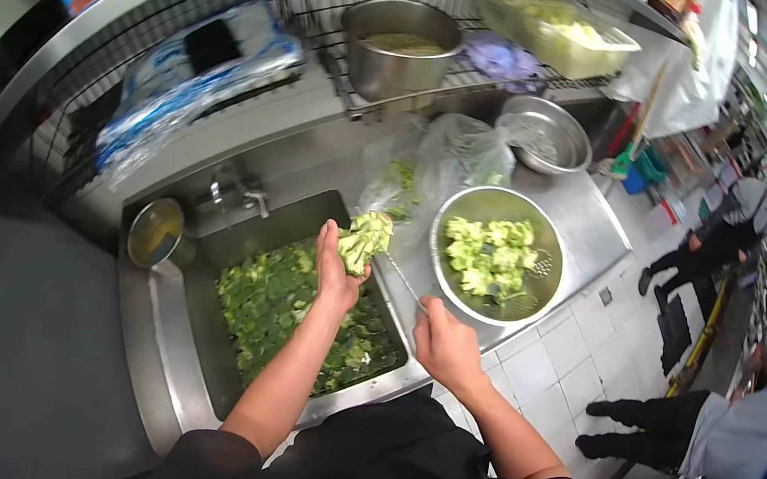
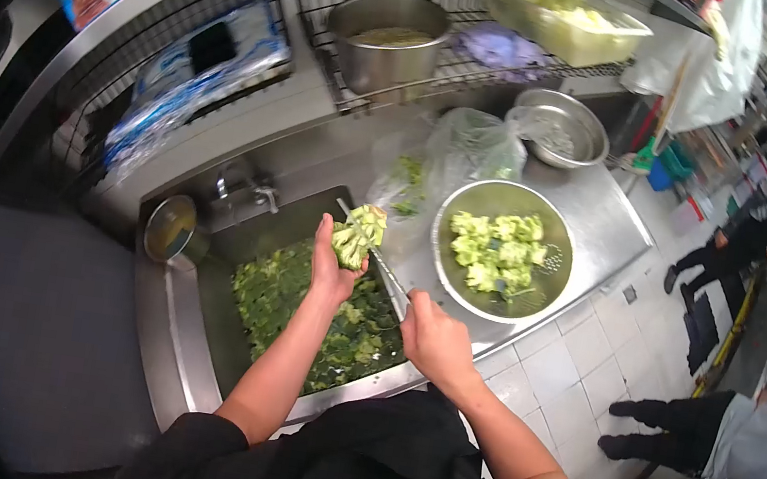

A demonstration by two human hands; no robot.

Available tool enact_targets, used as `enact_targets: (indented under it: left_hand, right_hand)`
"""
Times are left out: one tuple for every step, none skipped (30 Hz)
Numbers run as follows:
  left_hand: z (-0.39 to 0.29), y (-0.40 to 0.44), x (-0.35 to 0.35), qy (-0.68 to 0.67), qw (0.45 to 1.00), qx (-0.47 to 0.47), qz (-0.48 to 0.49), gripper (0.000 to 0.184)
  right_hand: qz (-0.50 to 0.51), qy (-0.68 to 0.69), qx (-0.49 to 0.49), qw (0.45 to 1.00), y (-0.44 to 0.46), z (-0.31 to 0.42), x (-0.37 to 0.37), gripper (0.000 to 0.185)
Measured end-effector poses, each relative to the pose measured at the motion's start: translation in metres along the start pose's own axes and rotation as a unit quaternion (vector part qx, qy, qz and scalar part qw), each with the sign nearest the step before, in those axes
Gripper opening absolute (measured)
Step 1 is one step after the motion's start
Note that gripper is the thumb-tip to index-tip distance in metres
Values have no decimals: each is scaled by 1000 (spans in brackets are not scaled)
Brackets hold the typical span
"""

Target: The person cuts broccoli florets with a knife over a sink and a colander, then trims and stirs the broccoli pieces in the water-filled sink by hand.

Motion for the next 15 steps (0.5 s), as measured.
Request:
enact_targets:
  left_hand:
    - [13,-1,-16,4,1000,9,10,49]
    - [19,-2,-30,22,999,-25,10,48]
    - [25,-2,-41,38,997,-61,10,47]
    - [36,-3,-54,36,996,-71,30,43]
    - [53,3,-63,36,996,-70,37,43]
    - [59,6,-72,56,988,-142,27,40]
    - [65,5,-79,74,974,-212,14,37]
    - [82,6,-83,75,975,-211,6,34]
    - [97,9,-88,76,974,-211,7,34]
    - [111,11,-93,77,974,-215,12,33]
    - [125,14,-97,78,973,-218,17,32]
    - [134,9,-104,89,971,-221,11,34]
    - [145,8,-107,94,971,-220,7,34]
    - [145,1,-114,181,943,-279,-10,35]
    - [145,-5,-123,264,904,-335,-25,36]
  right_hand:
    - [3,-37,4,999,-2,-8,3,19]
    - [12,-79,-1,997,-3,-16,5,21]
    - [20,-120,-5,993,-4,-25,7,22]
    - [25,-144,-2,989,-6,-34,9,24]
    - [29,-167,4,986,-7,-44,12,25]
    - [38,-179,11,983,-9,-52,16,28]
    - [36,-181,10,983,-12,-62,21,28]
    - [47,-182,4,982,-15,-75,25,27]
    - [58,-182,-2,982,-16,-86,28,25]
    - [71,-188,-13,979,-19,-97,33,25]
    - [71,-187,-13,980,-18,-108,39,25]
    - [70,-202,-7,977,-16,-118,44,26]
    - [71,-215,-1,974,-15,-127,47,28]
    - [78,-205,-7,975,-8,-138,49,25]
    - [81,-201,-7,976,1,-153,46,25]
Point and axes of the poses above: each hand's wrist, its own y-axis towards the middle knuckle, its own x-axis out of the back of the hand, z = x × y, the point moved 8 cm from there along y, towards the middle knuckle, and after that the axes turned 14 degrees about -y, right-handed, at the moved point
